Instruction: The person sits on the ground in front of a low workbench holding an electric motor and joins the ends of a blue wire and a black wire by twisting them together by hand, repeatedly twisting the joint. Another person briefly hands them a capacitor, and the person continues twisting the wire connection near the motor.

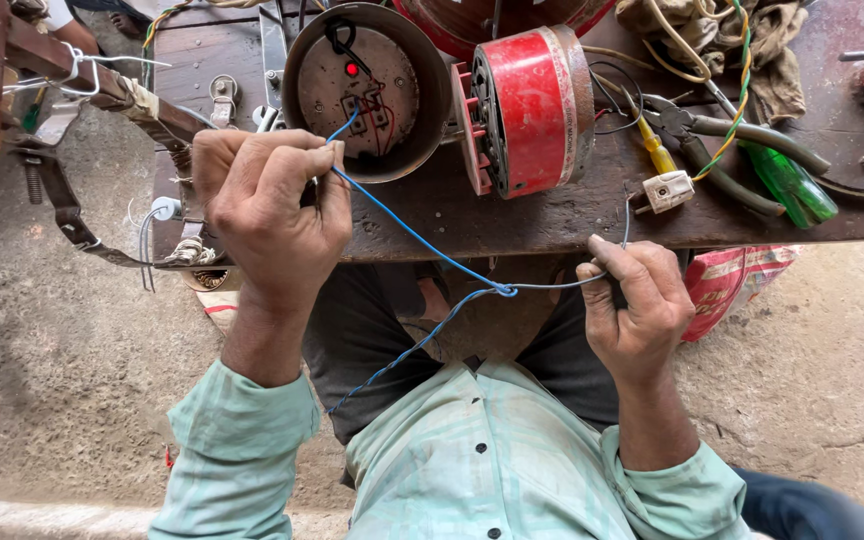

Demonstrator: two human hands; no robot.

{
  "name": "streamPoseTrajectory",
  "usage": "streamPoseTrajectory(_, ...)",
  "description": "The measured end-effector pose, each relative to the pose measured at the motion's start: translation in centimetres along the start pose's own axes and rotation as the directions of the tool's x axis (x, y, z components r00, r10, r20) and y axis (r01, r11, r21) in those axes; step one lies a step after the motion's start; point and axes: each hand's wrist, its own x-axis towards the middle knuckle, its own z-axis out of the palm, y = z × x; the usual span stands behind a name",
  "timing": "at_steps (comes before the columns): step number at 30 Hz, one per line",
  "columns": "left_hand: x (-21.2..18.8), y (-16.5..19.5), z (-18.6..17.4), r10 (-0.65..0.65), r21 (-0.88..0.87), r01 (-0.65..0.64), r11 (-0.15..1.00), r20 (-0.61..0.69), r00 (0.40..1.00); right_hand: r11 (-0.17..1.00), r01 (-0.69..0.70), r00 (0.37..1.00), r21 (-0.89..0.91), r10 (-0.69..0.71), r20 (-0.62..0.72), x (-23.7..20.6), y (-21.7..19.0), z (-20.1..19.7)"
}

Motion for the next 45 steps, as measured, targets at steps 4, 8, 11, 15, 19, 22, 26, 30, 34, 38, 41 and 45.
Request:
streamPoseTrajectory(4,1.0,0.8,-0.3,0.040,-0.003,-0.040,0.999,-0.008,0.999,1.000,0.012,1.000,-0.002,-0.012,-0.005,-0.3,-0.3,-0.5)
streamPoseTrajectory(8,1.4,1.9,-1.1,0.116,-0.008,-0.117,0.993,-0.089,0.989,1.000,0.020,1.000,-0.004,-0.020,-0.024,-0.3,-0.4,-0.6)
streamPoseTrajectory(11,1.7,1.5,-0.8,0.130,0.037,-0.129,0.991,-0.040,0.991,1.000,0.004,1.000,-0.022,-0.004,0.004,-0.4,-0.5,-0.6)
streamPoseTrajectory(15,1.6,0.6,0.1,0.039,-0.006,-0.039,0.999,0.063,0.997,1.000,-0.018,1.000,-0.021,0.019,0.017,-0.3,-0.2,-0.6)
streamPoseTrajectory(19,0.9,0.4,0.6,0.050,-0.092,-0.043,0.995,0.083,0.995,0.999,-0.048,0.999,0.005,0.048,0.002,-0.4,0.1,-0.6)
streamPoseTrajectory(22,1.0,0.2,0.9,0.087,-0.069,-0.080,0.994,0.120,0.989,0.999,-0.042,0.999,-0.007,0.042,0.004,-0.5,0.3,-0.5)
streamPoseTrajectory(26,1.3,0.2,1.5,0.071,-0.009,-0.070,0.997,0.195,0.978,0.998,-0.055,0.998,0.014,0.055,0.009,-0.5,0.6,-0.5)
streamPoseTrajectory(30,0.9,0.6,1.7,0.026,0.038,-0.031,0.999,0.138,0.990,0.999,-0.052,0.998,0.003,0.052,0.020,-0.7,0.8,-0.5)
streamPoseTrajectory(34,0.5,0.7,2.0,-0.001,0.062,-0.005,0.998,0.099,0.995,0.999,-0.052,0.998,-0.001,0.052,0.019,-0.7,0.9,-0.2)
streamPoseTrajectory(38,0.4,0.6,2.3,-0.003,0.076,-0.004,0.997,0.086,0.996,0.999,-0.048,0.999,-0.005,0.048,0.022,-0.6,0.9,-0.2)
streamPoseTrajectory(41,0.2,0.7,2.4,-0.020,0.071,0.014,0.997,0.082,0.996,0.999,-0.048,0.999,-0.016,0.048,0.022,-0.5,1.0,-0.3)
streamPoseTrajectory(45,-0.2,0.8,2.4,-0.027,0.063,0.023,0.998,0.065,0.997,0.999,-0.042,0.999,-0.035,0.042,0.022,-0.5,1.0,-0.2)
